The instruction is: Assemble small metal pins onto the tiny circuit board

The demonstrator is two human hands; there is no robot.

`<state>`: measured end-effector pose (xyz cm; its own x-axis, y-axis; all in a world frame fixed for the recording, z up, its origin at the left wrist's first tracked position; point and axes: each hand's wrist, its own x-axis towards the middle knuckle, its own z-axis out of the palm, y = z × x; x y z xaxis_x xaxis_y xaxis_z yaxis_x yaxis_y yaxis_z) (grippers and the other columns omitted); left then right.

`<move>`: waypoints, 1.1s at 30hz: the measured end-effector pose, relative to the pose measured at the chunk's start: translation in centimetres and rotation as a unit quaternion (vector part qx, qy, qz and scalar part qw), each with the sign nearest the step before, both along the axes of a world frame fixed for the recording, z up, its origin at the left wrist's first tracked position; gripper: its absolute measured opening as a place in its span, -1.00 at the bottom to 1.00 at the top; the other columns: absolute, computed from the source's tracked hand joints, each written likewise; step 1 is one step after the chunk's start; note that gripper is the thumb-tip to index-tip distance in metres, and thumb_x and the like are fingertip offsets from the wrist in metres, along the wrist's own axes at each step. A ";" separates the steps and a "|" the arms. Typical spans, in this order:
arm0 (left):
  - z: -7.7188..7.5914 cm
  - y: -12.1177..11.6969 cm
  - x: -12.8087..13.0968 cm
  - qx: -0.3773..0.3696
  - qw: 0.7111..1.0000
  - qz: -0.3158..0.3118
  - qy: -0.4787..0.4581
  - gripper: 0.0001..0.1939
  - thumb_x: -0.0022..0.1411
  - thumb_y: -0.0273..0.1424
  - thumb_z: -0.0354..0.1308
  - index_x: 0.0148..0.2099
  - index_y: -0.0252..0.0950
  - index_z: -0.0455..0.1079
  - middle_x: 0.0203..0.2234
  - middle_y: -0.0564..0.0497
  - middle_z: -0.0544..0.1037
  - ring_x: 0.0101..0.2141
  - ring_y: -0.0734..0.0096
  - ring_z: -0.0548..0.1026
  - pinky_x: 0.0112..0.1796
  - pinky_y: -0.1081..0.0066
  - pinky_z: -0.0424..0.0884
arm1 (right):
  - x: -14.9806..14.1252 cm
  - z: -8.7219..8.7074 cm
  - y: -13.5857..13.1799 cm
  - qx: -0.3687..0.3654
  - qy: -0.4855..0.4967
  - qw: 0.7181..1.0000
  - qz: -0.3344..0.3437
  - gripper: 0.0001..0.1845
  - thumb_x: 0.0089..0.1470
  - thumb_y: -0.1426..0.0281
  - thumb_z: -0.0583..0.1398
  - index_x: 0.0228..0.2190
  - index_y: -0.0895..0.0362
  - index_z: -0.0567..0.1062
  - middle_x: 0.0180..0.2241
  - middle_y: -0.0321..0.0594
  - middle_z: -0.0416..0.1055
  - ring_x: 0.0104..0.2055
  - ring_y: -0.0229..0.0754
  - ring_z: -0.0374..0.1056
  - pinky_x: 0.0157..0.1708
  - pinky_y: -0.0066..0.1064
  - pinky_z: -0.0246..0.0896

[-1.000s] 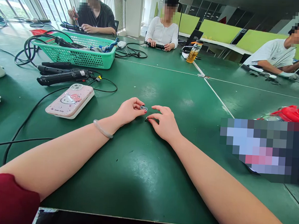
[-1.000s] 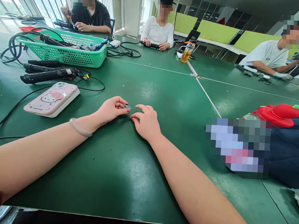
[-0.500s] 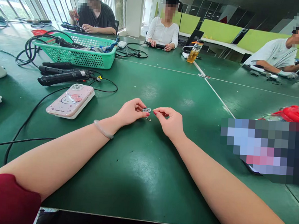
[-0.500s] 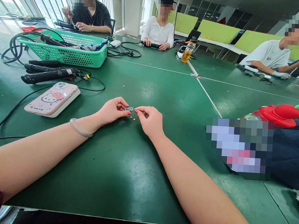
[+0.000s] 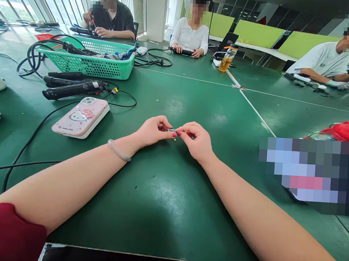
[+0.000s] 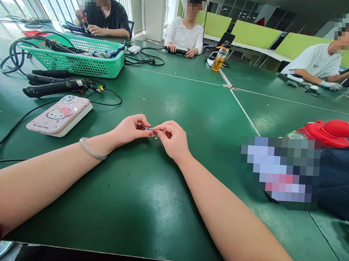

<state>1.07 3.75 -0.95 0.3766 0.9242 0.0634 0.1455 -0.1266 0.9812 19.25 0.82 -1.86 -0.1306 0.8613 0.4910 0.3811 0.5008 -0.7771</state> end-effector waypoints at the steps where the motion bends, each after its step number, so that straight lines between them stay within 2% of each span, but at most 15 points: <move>1: 0.1 0.0 0.0 -0.008 1.000 0.005 -0.009 -0.54 -0.20 -0.23 0.43 -0.39 -0.33 0.25 -0.52 0.02 0.52 -0.47 0.50 0.47 -0.42 0.46 0.32 | 0.0 0.0 0.0 0.005 -0.006 1.000 0.000 -0.86 0.05 0.33 0.21 -0.42 0.10 0.57 -0.36 -0.24 0.38 -0.43 -0.32 0.22 -0.44 -0.43 0.20; 5: 0.4 -0.1 0.1 -0.039 0.998 0.009 -0.052 -0.53 -0.23 -0.24 0.45 -0.41 -0.34 0.25 -0.54 0.05 0.50 -0.48 0.52 0.46 -0.40 0.46 0.33 | 0.0 0.2 -0.3 0.031 -0.034 0.999 -0.005 -0.85 0.07 0.31 0.21 -0.39 0.09 0.56 -0.34 -0.24 0.38 -0.47 -0.34 0.20 -0.45 -0.42 0.22; 11: 0.4 -0.1 0.0 -0.057 0.994 -0.013 -0.089 -0.54 -0.24 -0.26 0.46 -0.44 -0.34 0.25 -0.53 0.07 0.49 -0.48 0.55 0.44 -0.39 0.47 0.32 | -0.2 0.5 -0.9 0.083 -0.068 0.994 -0.024 -0.83 0.13 0.31 0.16 -0.36 0.07 0.56 -0.32 -0.22 0.39 -0.41 -0.30 0.27 -0.39 -0.41 0.27; 19: 0.5 -0.2 0.0 -0.053 0.995 -0.010 -0.089 -0.54 -0.26 -0.28 0.46 -0.44 -0.34 0.26 -0.54 0.07 0.48 -0.49 0.57 0.43 -0.40 0.49 0.31 | 0.0 0.6 -0.8 0.089 -0.062 0.994 -0.014 -0.85 0.10 0.34 0.18 -0.38 0.07 0.58 -0.34 -0.23 0.41 -0.42 -0.30 0.28 -0.43 -0.42 0.26; 23: 0.4 -0.1 0.1 -0.053 0.995 0.000 -0.082 -0.57 -0.22 -0.31 0.45 -0.41 -0.34 0.26 -0.51 0.06 0.50 -0.46 0.54 0.44 -0.37 0.46 0.32 | 0.2 0.5 -0.6 0.071 -0.072 0.994 -0.029 -0.80 0.14 0.39 0.13 -0.31 0.06 0.59 -0.31 -0.23 0.45 -0.38 -0.28 0.31 -0.39 -0.41 0.25; 26: 0.2 0.1 0.1 -0.051 0.996 0.029 -0.072 -0.58 -0.20 -0.32 0.44 -0.38 -0.34 0.28 -0.53 0.07 0.49 -0.47 0.54 0.43 -0.35 0.44 0.33 | 0.4 -0.1 -0.1 0.029 -0.130 0.990 -0.041 -0.81 0.11 0.39 0.17 -0.25 0.07 0.58 -0.31 -0.23 0.46 -0.39 -0.26 0.30 -0.36 -0.38 0.24; 30: 0.0 0.3 0.2 -0.066 0.994 0.058 -0.064 -0.56 -0.21 -0.33 0.45 -0.35 -0.34 0.29 -0.52 0.06 0.51 -0.46 0.53 0.45 -0.34 0.43 0.35 | 0.4 -0.7 0.4 -0.005 -0.250 0.968 -0.023 -0.80 0.05 0.30 0.26 -0.26 0.10 0.56 -0.27 -0.19 0.47 -0.23 -0.15 0.31 -0.18 -0.28 0.24; 33: 0.0 0.3 0.3 -0.078 0.993 0.075 -0.055 -0.57 -0.21 -0.35 0.45 -0.34 -0.35 0.30 -0.54 0.06 0.50 -0.47 0.53 0.45 -0.35 0.44 0.33 | 0.1 -0.5 0.3 -0.017 -0.300 0.954 -0.014 -0.87 0.08 0.35 0.24 -0.31 0.11 0.56 -0.27 -0.19 0.46 -0.18 -0.14 0.27 -0.13 -0.29 0.20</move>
